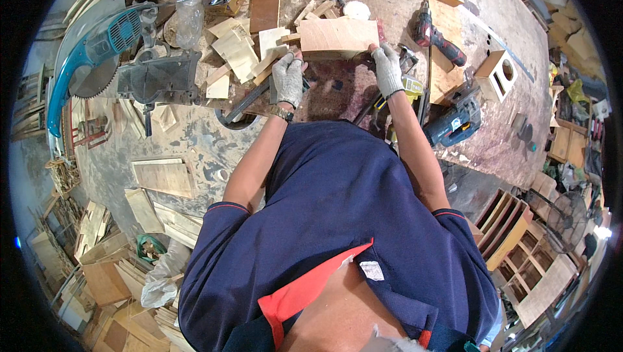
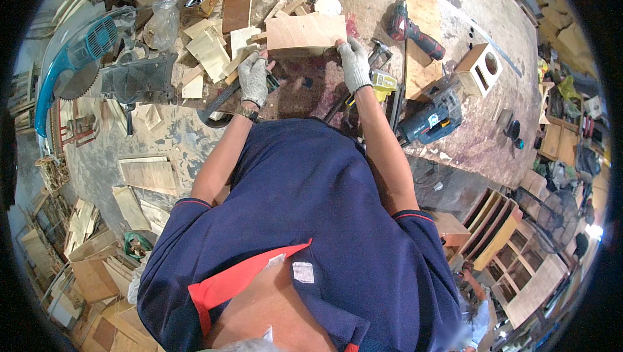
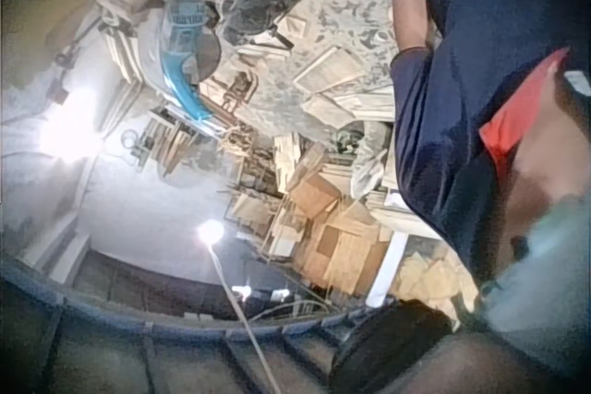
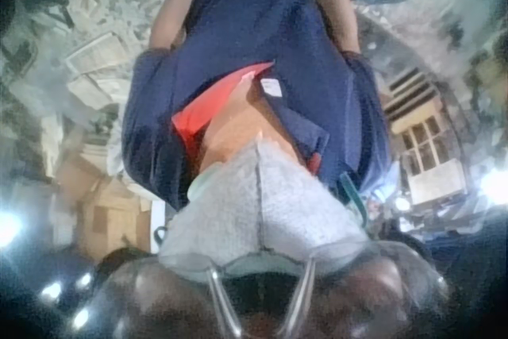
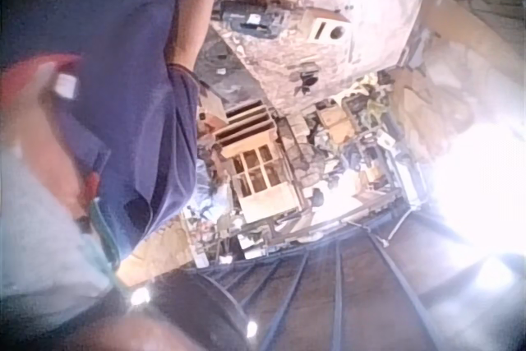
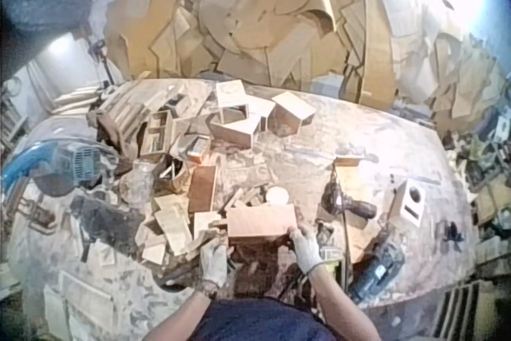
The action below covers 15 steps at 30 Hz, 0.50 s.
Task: The person uses a pneumatic nail gun to fasten small wooden pieces into box-like structures on a cluttered workbench. They repeatedly pick up pieces, align them, and drive nails to join the parts.
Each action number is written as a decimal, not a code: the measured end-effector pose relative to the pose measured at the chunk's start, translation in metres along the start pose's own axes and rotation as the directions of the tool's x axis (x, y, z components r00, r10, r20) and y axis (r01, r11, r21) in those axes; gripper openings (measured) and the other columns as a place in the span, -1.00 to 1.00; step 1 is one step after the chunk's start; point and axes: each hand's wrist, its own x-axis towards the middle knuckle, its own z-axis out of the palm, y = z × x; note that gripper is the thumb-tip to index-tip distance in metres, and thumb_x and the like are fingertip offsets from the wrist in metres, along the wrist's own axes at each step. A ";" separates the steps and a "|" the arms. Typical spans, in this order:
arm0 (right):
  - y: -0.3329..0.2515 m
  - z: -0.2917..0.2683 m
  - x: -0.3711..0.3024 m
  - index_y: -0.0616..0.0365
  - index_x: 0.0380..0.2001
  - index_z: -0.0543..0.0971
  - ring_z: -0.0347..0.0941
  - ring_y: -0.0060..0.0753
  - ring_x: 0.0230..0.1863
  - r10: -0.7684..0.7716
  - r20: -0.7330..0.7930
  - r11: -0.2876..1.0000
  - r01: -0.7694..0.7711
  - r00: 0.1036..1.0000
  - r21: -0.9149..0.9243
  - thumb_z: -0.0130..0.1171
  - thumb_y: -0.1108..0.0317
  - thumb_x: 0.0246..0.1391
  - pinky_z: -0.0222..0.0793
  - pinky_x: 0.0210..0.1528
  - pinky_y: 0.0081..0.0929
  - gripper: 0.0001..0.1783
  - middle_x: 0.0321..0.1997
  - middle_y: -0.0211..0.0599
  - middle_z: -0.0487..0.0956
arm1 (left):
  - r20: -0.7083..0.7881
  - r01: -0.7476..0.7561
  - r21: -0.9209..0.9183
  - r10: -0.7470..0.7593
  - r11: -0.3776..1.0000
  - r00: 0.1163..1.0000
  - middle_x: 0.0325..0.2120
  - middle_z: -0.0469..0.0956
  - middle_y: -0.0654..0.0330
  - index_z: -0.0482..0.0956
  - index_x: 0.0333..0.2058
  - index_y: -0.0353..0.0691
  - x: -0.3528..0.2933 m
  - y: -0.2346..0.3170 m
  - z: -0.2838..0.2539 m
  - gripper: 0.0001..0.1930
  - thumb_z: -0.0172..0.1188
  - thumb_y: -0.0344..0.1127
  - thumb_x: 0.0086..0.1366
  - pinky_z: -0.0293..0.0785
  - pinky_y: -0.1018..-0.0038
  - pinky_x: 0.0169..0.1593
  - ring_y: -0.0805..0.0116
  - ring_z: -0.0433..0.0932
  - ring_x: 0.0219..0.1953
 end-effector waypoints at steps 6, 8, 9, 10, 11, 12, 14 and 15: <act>0.003 0.000 0.001 0.23 -0.12 0.70 0.42 -0.64 -0.27 0.034 -0.016 0.998 -0.035 0.999 -0.058 0.23 0.13 0.41 0.35 -0.23 -0.56 -0.66 -0.30 -0.54 0.58 | -0.016 0.095 -0.119 -0.097 0.988 0.995 -0.08 0.62 0.17 0.65 0.00 -0.35 0.003 -0.006 -0.003 -0.73 0.29 -0.24 0.54 0.73 0.29 0.09 0.40 0.67 -0.08; 0.005 0.002 0.002 0.24 -0.07 0.71 0.43 -0.64 -0.28 0.038 -0.038 0.999 -0.039 0.999 -0.027 0.23 0.13 0.41 0.35 -0.27 -0.57 -0.65 -0.30 -0.54 0.59 | -0.031 0.107 -0.072 -0.109 0.992 0.994 -0.07 0.64 0.17 0.65 0.04 -0.37 0.004 -0.004 -0.005 -0.70 0.28 -0.22 0.55 0.72 0.33 0.07 0.42 0.66 -0.09; 0.006 0.002 0.002 0.24 -0.05 0.71 0.44 -0.64 -0.28 0.024 -0.023 1.000 -0.025 0.999 -0.005 0.23 0.13 0.41 0.35 -0.28 -0.57 -0.64 -0.29 -0.54 0.60 | -0.046 0.092 -0.012 -0.092 0.996 0.995 -0.05 0.65 0.16 0.65 0.08 -0.40 0.006 -0.002 -0.005 -0.67 0.25 -0.22 0.57 0.72 0.36 0.06 0.42 0.65 -0.07; 0.007 0.001 0.002 0.24 -0.03 0.71 0.44 -0.64 -0.29 0.019 -0.020 1.000 -0.019 1.000 0.006 0.23 0.13 0.41 0.35 -0.29 -0.57 -0.63 -0.29 -0.54 0.60 | -0.060 0.077 0.047 -0.074 0.996 0.995 -0.03 0.67 0.15 0.65 0.11 -0.43 0.010 0.000 -0.005 -0.64 0.23 -0.21 0.59 0.71 0.39 0.05 0.42 0.65 -0.06; 0.008 0.001 0.003 0.25 -0.01 0.71 0.44 -0.63 -0.29 0.014 -0.017 1.000 -0.014 1.000 0.016 0.22 0.13 0.41 0.35 -0.30 -0.57 -0.62 -0.29 -0.53 0.60 | -0.064 -0.034 0.284 0.055 0.958 0.996 -0.19 0.66 0.19 0.61 0.19 -0.37 0.016 0.002 -0.006 -0.54 0.25 -0.08 0.57 0.61 0.42 -0.12 0.41 0.60 -0.17; 0.009 0.000 0.003 0.25 -0.01 0.71 0.44 -0.63 -0.29 0.004 -0.012 1.000 -0.004 1.000 0.000 0.23 0.13 0.41 0.36 -0.30 -0.55 -0.62 -0.29 -0.53 0.60 | -0.061 -0.114 0.379 0.148 0.919 0.987 -0.24 0.64 0.19 0.59 0.20 -0.35 0.022 0.002 -0.002 -0.51 0.27 -0.04 0.56 0.57 0.40 -0.14 0.38 0.58 -0.21; 0.010 -0.001 0.004 0.27 0.01 0.71 0.43 -0.62 -0.29 -0.018 -0.012 0.999 0.017 1.000 -0.044 0.23 0.12 0.41 0.37 -0.30 -0.53 -0.60 -0.28 -0.52 0.61 | -0.048 -0.249 0.558 0.331 0.791 0.942 -0.35 0.60 0.20 0.56 0.23 -0.32 0.042 0.002 0.009 -0.44 0.30 0.03 0.52 0.51 0.37 -0.18 0.31 0.53 -0.29; 0.010 0.000 0.004 0.27 0.00 0.71 0.44 -0.62 -0.29 -0.021 -0.003 0.999 0.021 1.000 -0.049 0.23 0.12 0.41 0.38 -0.28 -0.52 -0.60 -0.28 -0.51 0.61 | -0.044 -0.185 0.588 0.260 0.787 0.965 -0.19 0.58 0.08 0.50 0.28 -0.37 0.050 0.000 0.014 -0.32 0.31 0.12 0.47 0.47 0.32 -0.03 0.19 0.52 -0.13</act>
